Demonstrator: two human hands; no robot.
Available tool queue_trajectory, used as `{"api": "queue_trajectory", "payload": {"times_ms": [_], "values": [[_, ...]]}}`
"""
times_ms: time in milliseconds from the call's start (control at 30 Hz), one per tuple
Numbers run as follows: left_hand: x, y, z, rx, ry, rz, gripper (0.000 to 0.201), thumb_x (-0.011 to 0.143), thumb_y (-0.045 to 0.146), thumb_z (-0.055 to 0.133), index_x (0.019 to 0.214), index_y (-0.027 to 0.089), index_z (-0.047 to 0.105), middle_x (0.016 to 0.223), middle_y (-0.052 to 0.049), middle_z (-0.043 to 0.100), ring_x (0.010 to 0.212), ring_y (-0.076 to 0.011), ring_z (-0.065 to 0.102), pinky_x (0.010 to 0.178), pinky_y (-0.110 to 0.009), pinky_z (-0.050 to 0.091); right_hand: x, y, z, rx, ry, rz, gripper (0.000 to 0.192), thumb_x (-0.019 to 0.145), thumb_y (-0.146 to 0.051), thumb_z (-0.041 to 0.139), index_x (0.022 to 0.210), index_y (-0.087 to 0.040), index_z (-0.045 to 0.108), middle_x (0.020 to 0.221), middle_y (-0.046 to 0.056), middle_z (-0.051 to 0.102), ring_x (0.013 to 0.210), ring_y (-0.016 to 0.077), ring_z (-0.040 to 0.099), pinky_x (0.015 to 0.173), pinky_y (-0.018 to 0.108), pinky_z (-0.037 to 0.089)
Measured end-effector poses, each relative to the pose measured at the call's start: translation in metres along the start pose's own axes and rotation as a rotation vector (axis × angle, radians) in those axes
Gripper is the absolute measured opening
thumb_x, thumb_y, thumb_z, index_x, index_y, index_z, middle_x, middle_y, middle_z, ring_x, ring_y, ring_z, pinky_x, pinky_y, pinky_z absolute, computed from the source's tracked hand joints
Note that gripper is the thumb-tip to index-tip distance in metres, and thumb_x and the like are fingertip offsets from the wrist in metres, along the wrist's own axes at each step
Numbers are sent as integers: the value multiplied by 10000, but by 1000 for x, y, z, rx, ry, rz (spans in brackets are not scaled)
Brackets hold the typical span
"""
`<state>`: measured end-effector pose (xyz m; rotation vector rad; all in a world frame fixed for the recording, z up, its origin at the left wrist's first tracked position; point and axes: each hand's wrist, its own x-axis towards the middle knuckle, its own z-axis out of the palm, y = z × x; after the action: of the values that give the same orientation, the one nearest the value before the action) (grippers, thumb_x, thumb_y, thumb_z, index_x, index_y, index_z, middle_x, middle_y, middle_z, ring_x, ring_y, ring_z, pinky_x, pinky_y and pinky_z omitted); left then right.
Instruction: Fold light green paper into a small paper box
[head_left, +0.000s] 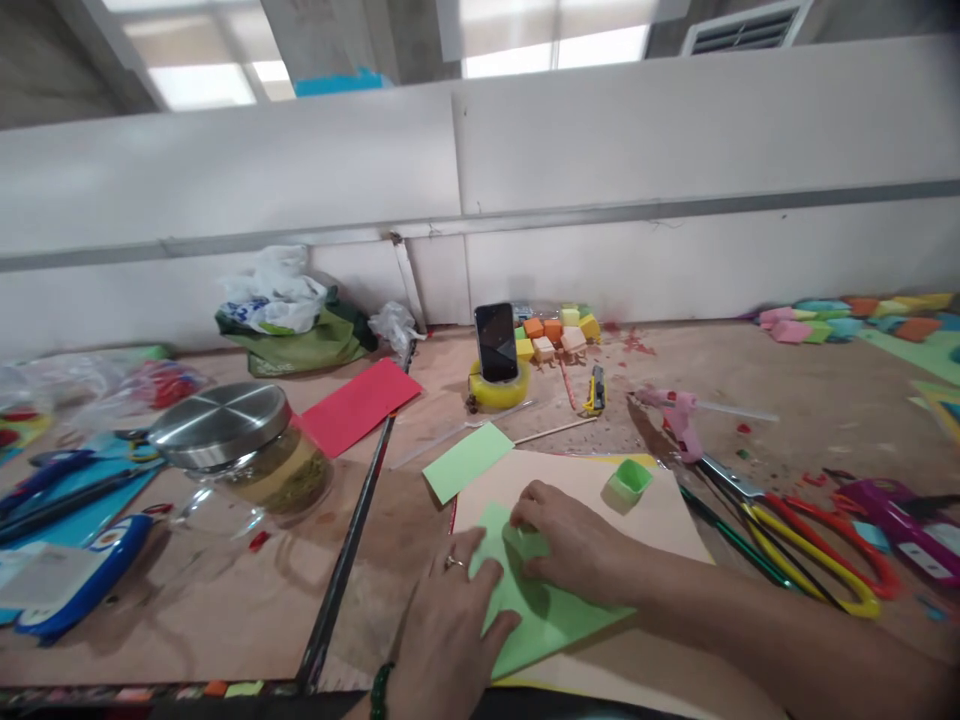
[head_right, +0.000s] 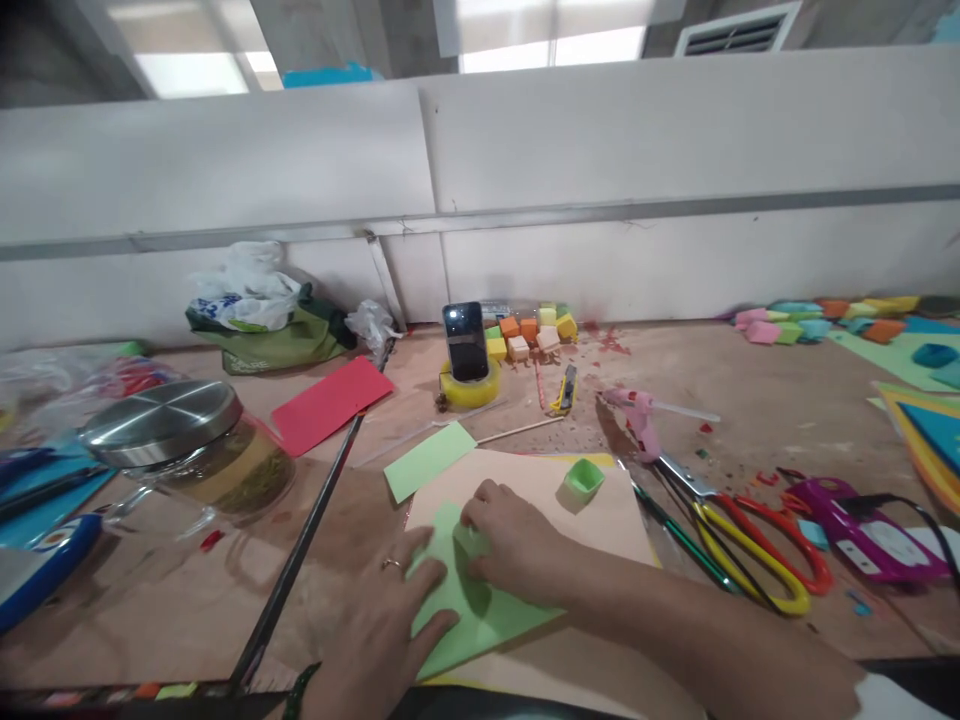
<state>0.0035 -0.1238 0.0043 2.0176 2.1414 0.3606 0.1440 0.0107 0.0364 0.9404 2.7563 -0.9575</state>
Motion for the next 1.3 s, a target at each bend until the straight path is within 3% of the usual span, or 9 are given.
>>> {"api": "queue_trajectory", "payload": {"times_ms": [133,267,433,700,800,933,1000,1133,1300], "values": [[20,-13,-7,33,-49,-68,899,626,438,785,1385,156,393,1374,-193,473,1254,-365,448,999,-491,393,1,3,4,20,8,49,587,689,-233,718,1242,-168,531,1205,112,539,957,249,604,768,314,434],[39,-14,-25,60,-207,-111,1104,547,543,792,1431,85,315,1253,-211,534,1149,-360,506,957,-449,406,1,5,2,0,21,73,653,692,-332,740,1278,-159,511,1097,111,625,952,286,611,747,331,429],[47,-8,-41,159,-247,-92,708,569,547,779,1091,105,598,1090,-165,589,1046,-349,532,886,-428,415,4,7,5,11,55,76,656,671,-389,767,1246,-166,543,996,95,664,905,277,622,742,338,442],[56,-21,-38,-241,-315,-173,206,664,219,675,848,174,595,837,-34,665,802,-224,610,694,-290,434,15,26,8,275,236,-54,913,596,-309,827,1386,-166,391,1243,134,556,1067,251,545,883,369,449],[59,-33,-42,-604,-283,-210,202,690,235,610,875,152,621,830,-28,687,773,-205,623,652,-265,451,19,33,2,535,123,-9,788,595,-312,811,1298,-176,481,996,44,644,825,185,589,713,286,468],[69,-49,-56,-900,-463,-208,344,665,427,688,835,130,651,778,-32,703,689,-197,627,607,-269,478,23,38,-7,713,67,-46,258,635,-337,745,715,-148,589,682,-33,557,646,124,504,538,205,368],[79,-53,-65,-988,-547,-154,392,614,440,752,847,137,665,818,-39,717,752,-206,639,657,-277,497,23,37,-10,678,65,-44,280,643,-361,733,652,-151,548,625,-48,502,602,104,451,501,194,315],[104,-52,-73,-1014,-450,-140,445,578,417,790,925,154,697,877,-40,719,799,-189,628,710,-266,490,17,28,-13,502,19,-88,316,713,-393,672,592,-156,502,554,-68,382,553,76,330,487,203,239],[124,-40,-58,-839,-578,-98,378,628,499,716,681,125,694,585,-1,616,554,-124,515,517,-221,385,15,26,-14,392,-3,-10,485,792,-457,572,487,-174,322,521,-68,209,507,63,205,476,234,146]]}}
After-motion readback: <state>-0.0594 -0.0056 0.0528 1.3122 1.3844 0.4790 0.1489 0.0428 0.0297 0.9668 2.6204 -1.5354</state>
